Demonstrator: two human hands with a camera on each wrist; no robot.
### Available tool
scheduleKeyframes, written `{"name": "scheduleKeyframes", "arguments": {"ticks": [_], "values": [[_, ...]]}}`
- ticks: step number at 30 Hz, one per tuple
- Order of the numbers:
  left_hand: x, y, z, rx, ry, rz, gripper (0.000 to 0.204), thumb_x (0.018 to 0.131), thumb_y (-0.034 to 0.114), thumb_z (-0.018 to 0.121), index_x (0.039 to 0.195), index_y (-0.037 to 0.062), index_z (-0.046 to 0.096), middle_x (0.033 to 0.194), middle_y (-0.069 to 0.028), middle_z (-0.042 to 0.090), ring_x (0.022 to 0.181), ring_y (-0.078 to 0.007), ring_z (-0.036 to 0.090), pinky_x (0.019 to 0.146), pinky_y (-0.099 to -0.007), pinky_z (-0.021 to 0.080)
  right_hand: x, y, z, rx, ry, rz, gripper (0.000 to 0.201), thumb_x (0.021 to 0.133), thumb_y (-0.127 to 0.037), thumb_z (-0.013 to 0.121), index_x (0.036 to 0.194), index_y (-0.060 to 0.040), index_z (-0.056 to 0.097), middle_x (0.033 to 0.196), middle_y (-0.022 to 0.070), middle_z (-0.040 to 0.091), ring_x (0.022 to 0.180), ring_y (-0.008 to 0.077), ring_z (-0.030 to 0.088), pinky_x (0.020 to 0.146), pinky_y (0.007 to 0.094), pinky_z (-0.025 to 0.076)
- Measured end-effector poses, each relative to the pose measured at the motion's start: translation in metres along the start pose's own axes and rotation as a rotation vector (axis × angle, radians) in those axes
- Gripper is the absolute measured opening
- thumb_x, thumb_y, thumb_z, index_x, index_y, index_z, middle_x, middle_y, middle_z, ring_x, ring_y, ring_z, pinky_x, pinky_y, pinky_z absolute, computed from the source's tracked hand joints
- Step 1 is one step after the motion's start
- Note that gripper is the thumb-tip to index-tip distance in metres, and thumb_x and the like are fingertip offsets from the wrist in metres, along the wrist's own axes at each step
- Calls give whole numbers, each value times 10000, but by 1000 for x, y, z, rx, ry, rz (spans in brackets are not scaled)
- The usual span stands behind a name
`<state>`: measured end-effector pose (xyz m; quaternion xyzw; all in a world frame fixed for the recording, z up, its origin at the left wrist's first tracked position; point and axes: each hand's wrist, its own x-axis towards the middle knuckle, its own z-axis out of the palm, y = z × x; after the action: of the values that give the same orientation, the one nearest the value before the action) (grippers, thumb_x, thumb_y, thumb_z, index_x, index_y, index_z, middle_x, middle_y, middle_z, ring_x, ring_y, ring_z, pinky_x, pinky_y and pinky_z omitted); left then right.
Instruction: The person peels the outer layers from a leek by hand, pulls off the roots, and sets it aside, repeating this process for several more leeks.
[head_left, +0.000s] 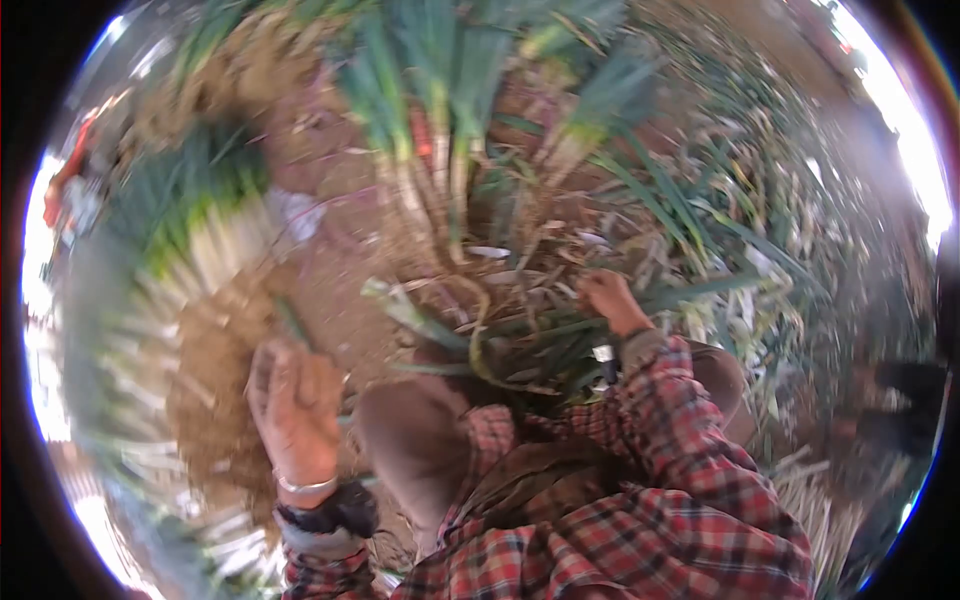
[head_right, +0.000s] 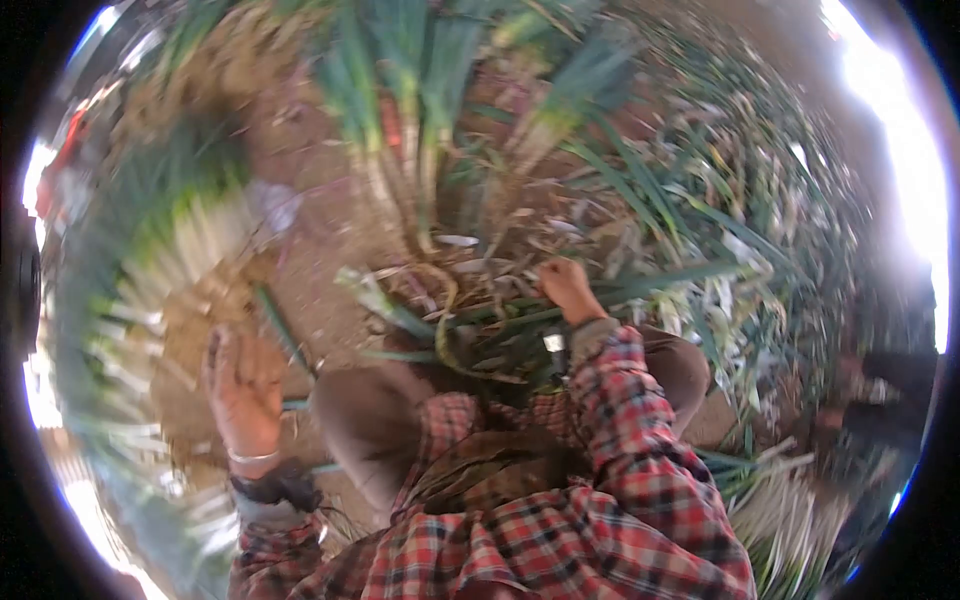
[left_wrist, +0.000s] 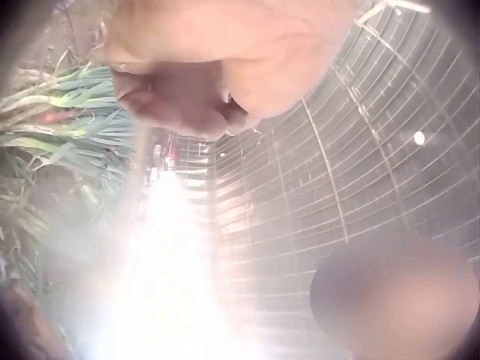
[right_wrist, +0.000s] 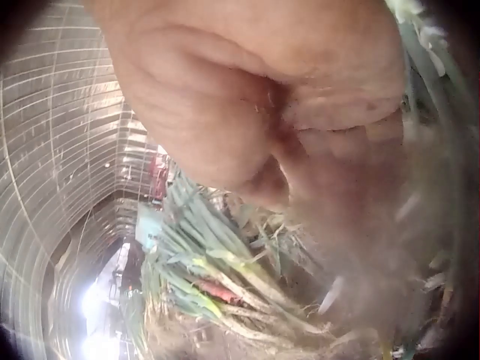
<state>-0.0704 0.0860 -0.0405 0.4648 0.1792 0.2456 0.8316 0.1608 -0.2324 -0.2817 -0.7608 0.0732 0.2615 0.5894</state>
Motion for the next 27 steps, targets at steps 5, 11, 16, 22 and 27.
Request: {"name": "scheduleKeyframes", "arguments": {"ticks": [5, 11, 16, 22, 27], "values": [[101, -54, 28, 264, -91, -148, 63, 973, 126, 542, 933, 78, 554, 595, 54, 369, 532, -48, 366, 501, -229, 340, 111, 10, -4, 136, 47, 36, 264, 961, -220, 537, 860, 21, 574, 768, 81, 614, 637, 153, 611, 490, 282, 453], [191, -144, 38, 631, -228, -491, 162, 964, 145, 543, 1037, 3, 570, 708, -10, 541, 619, -75, 517, 548, -209, 414, 321, 48, 32, -1150, 34, -417, 300, 833, -215, 623, 943, 64, 642, 1010, 253, 653, 1027, 416, 600, 923, 417, 449], [231, -198, 37, 735, -259, -605, 167, 962, 140, 536, 1036, -5, 575, 721, -21, 551, 636, -86, 529, 583, -226, 442, 366, 21, 78, 58, 530, 153, 544, 806, -297, 681, 1148, 109, 566, 1149, 318, 599, 1148, 368, 572, 960, 380, 436], [274, -270, 63, 810, -530, -651, 193, 961, 175, 555, 1045, 3, 583, 777, -32, 586, 707, -93, 562, 640, -239, 464, 348, 6, 35, 546, 14, 214, 455, 824, -291, 688, 1083, 49, 532, 911, 111, 591, 823, 223, 577, 691, 412, 481], [291, -374, 86, 956, -672, -362, 487, 929, 338, 624, 1238, -24, 521, 1046, -138, 654, 943, -178, 618, 798, -325, 507, 158, -16, 46, 626, -130, 218, 414, 880, -268, 633, 1205, -26, 549, 1084, 109, 620, 1029, 217, 588, 850, 348, 488]]}}
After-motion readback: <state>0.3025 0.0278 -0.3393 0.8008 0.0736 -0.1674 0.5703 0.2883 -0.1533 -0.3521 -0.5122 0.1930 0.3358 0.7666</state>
